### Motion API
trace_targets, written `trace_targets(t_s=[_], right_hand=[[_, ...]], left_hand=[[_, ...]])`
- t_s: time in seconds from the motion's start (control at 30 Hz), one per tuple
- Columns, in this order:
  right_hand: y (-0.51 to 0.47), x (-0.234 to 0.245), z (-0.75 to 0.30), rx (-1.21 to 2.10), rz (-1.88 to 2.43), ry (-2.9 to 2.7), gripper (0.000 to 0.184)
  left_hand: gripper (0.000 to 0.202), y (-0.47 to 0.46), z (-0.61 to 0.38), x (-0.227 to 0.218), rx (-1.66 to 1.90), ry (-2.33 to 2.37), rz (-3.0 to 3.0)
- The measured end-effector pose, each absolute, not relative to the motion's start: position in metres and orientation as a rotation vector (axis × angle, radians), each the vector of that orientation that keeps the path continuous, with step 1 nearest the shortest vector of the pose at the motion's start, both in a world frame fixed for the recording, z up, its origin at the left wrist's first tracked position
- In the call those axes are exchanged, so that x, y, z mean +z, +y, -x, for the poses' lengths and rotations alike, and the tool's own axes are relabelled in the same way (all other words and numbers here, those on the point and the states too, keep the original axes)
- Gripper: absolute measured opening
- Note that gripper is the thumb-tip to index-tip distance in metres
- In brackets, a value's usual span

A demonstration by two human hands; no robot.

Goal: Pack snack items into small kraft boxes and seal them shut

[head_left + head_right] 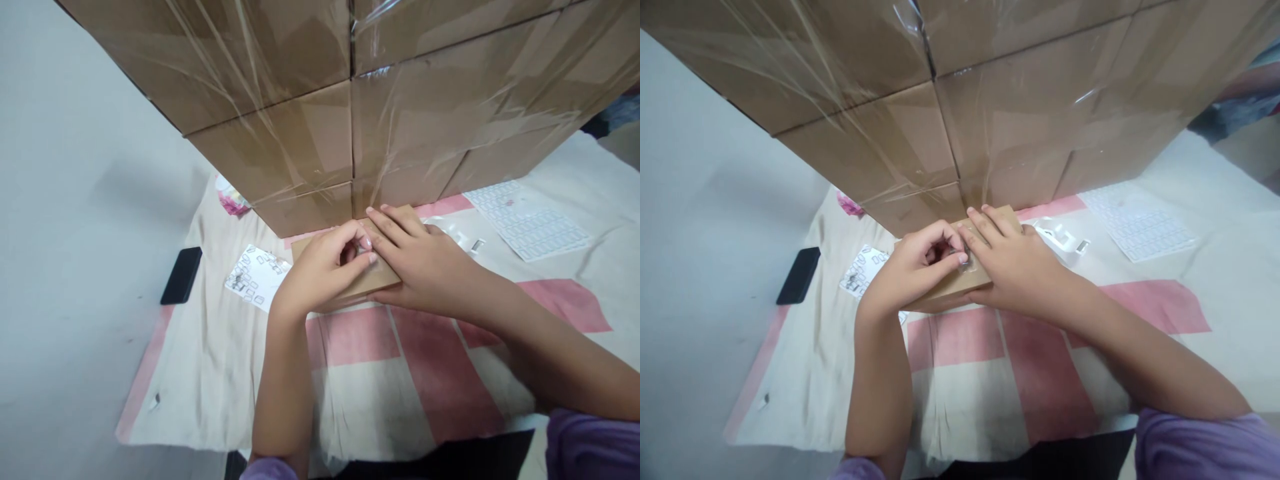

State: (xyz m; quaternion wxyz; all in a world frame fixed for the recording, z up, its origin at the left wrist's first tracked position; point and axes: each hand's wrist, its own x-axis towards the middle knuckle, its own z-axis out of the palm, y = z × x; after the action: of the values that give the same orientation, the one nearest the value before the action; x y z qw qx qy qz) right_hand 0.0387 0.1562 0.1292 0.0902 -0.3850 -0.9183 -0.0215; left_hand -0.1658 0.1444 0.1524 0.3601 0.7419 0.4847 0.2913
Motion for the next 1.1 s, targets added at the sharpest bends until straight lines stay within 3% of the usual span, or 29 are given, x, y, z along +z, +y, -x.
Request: trace_targets(t_s=[0.37,0.5,0.67,0.9,1.1], right_hand=[[0.156,0.129,-0.039,-0.075,1.13,-2.721,0.084],[0.156,0.128,-0.04,-0.07,1.137,-2.72,0.089],[0.157,0.128,-0.04,-0.097,1.124,-2.715,0.087],[0.158,0.125,-0.041,-0.085,1.111,-2.702,0.095],[0.159,0.126,-0.039,-0.009,1.121,-2.666,0.108]], left_hand=[[0.012,0.138,0.164,0.154,0.658,1.411,-2.124],[0.029,0.137,0.165,0.154,0.581,1.597,-2.198],[0.072,0.14,0.167,0.15,0.586,1.746,-2.138],[0.033,0.146,0.162,0.145,0.525,1.847,-2.14],[0.024,0.151,0.157,0.145,0.495,1.933,-2.183]])
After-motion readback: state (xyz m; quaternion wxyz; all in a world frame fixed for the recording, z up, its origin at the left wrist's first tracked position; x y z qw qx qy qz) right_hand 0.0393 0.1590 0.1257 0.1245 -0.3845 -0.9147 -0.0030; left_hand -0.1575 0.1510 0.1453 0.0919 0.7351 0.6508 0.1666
